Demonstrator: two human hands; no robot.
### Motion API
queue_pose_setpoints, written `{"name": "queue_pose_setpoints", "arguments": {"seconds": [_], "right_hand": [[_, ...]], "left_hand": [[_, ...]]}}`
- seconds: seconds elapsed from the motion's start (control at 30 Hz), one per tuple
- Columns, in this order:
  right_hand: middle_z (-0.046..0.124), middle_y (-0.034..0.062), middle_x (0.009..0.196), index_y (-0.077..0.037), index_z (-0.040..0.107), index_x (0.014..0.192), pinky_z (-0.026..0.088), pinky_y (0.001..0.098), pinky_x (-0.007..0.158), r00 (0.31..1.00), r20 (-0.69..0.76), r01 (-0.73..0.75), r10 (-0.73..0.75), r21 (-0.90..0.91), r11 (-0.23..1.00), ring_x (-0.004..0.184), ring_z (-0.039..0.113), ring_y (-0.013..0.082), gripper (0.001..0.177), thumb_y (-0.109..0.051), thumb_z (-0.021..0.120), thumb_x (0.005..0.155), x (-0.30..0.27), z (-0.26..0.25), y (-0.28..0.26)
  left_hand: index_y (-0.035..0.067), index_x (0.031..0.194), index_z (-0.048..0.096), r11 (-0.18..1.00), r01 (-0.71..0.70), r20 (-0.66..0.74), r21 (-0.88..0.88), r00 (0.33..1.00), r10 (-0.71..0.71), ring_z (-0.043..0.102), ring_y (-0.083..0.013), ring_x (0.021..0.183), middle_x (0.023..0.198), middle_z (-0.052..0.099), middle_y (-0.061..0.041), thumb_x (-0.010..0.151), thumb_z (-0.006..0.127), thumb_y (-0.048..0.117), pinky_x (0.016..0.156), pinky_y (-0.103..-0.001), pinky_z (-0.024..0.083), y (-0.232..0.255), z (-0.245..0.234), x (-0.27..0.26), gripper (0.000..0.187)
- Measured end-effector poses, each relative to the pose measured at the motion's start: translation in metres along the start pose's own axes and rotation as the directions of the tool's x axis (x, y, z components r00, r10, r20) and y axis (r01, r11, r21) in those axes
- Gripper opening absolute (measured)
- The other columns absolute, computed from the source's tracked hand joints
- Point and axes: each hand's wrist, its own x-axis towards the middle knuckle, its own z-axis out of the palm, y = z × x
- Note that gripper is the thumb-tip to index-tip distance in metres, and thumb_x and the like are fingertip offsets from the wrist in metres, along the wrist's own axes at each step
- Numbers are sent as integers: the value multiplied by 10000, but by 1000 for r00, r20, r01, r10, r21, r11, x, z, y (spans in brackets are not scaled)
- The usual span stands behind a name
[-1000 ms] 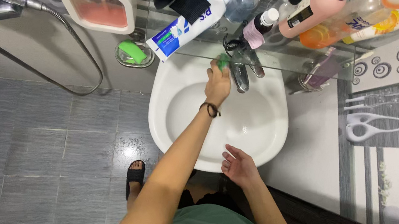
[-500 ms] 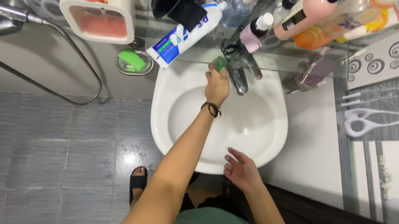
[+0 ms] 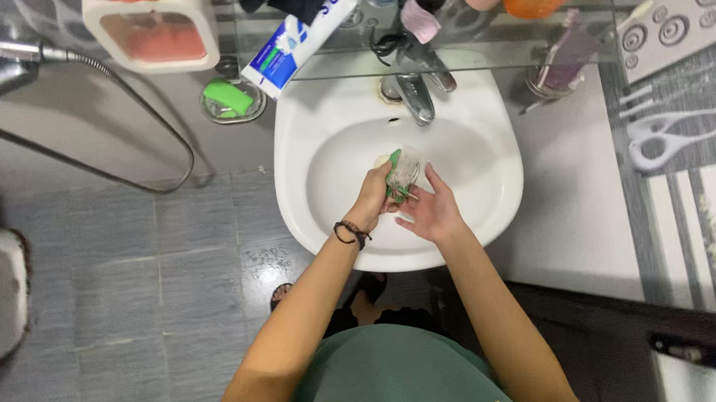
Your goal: The person scrubs a white bathroom sink using a green sponge. They wipe the basin, the faucet, and the surrounding countertop area. The person rinses the sponge under running water and continues scrubbing the sink surfaces.
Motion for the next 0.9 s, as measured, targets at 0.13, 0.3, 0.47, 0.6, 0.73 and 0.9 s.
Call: {"name": "queue_pose_setpoints", "arguments": {"seconds": [0.13, 0.3, 0.47, 0.6, 0.73, 0.9], "right_hand": [[619, 89, 1328, -90, 507, 1415, 490, 466, 972, 966, 168, 165, -196, 181, 969, 1205, 581, 273, 712, -636, 321, 996, 14, 9, 17], [720, 95, 1266, -170, 551, 1434, 390, 320, 668, 876, 252, 377, -411, 174, 910, 935, 571, 199, 573, -573, 362, 1074, 58, -29, 33], [673, 108, 1106, -89, 579, 1317, 564, 430, 813, 971, -54, 238, -232, 267, 934, 983, 649, 274, 551, -541, 408, 1051, 98, -59, 18], [644, 57, 1205, -142, 548, 1400, 532, 444, 812, 918, -239, 355, -315, 144, 924, 1030, 623, 228, 488, -448, 473, 1027, 110, -75, -43], [624, 34, 1331, -179, 411, 1573, 516, 381, 859, 805, 39, 592, -592, -19, 805, 1091, 595, 180, 593, -279, 565, 1009, 147, -65, -99], [692, 67, 1220, -60, 589, 1416, 545, 333, 847, 599, 33, 800, -800, -44, 598, 1036, 641, 172, 429, -51, 577, 987, 227, -21, -114]], "left_hand": [[-4, 1120, 612, 1000, -3, -53, 21, 999, 4, 665, -151, 592, 821, 693, -78, 1021, 479, 374, 476, -284, 538, 9, 10, -16, 413], [-78, 1192, 521, 973, 85, -130, 216, 990, -58, 656, -195, 524, 772, 684, -134, 1017, 561, 378, 413, -286, 491, 21, 18, -30, 490], [-61, 1274, 327, 865, 114, -274, 488, 961, 28, 707, -245, 587, 805, 669, -135, 930, 698, 267, 448, -325, 505, 18, 16, -9, 602], [3, 1296, 404, 686, -50, -298, 726, 876, 379, 694, -205, 628, 908, 712, -139, 903, 708, 250, 517, -300, 540, 29, 9, 21, 555], [33, 1353, 418, 804, -245, -325, 542, 821, 469, 690, -198, 724, 1131, 644, -212, 939, 665, 195, 522, -315, 524, 61, 14, 46, 508], [37, 1535, 298, 666, -466, -158, 582, 739, 655, 530, -231, 1241, 1491, 525, -165, 1032, 579, 84, 965, -329, 466, 94, 24, 82, 578]]}}
